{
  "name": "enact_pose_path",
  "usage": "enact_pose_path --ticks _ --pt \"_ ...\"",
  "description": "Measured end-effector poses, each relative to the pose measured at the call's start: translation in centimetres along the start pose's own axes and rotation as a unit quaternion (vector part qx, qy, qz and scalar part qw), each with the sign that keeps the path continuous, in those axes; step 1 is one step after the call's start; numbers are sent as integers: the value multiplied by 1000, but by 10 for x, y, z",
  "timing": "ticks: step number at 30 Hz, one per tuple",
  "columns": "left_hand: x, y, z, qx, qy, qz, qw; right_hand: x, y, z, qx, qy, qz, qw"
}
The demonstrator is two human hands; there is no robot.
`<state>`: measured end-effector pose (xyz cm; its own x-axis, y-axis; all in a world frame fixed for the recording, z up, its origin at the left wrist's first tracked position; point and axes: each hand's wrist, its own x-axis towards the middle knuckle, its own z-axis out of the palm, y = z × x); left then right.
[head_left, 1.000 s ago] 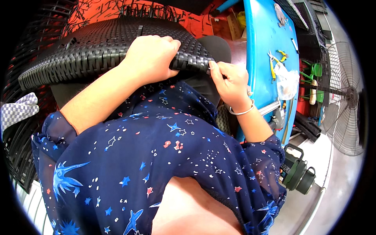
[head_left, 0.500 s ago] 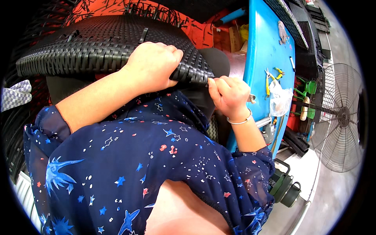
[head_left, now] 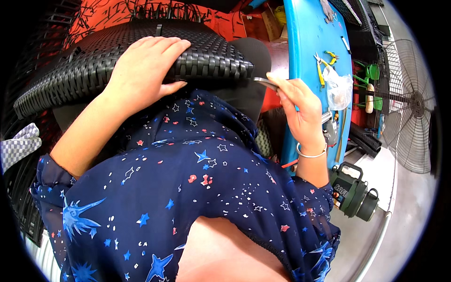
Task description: The person uses a small knife to trim excess plastic strands from the woven surface of a black furniture piece. They carefully scrape and cut the protruding ends along the edges and corners to create a smooth finish.
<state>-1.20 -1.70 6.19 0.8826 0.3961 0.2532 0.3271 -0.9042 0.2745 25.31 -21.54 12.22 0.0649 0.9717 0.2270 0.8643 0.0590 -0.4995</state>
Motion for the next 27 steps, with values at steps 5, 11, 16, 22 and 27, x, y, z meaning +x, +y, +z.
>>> enact_pose_path --ticks 5,11,16,22,27 --pt "-1 -1 10 0 32 7 999 9 -19 -1 -174 -40 -25 984" --pt "1 -1 18 2 35 0 999 29 -54 -11 -310 -157 -20 937" --pt "3 2 22 -1 21 -5 1000 44 -60 -13 -397 -210 -44 892" --pt "20 4 40 -10 -2 -22 1000 63 -46 -6 -429 -229 -67 872" --pt "24 5 46 -17 6 -16 1000 55 -10 8 -311 -187 -40 931"
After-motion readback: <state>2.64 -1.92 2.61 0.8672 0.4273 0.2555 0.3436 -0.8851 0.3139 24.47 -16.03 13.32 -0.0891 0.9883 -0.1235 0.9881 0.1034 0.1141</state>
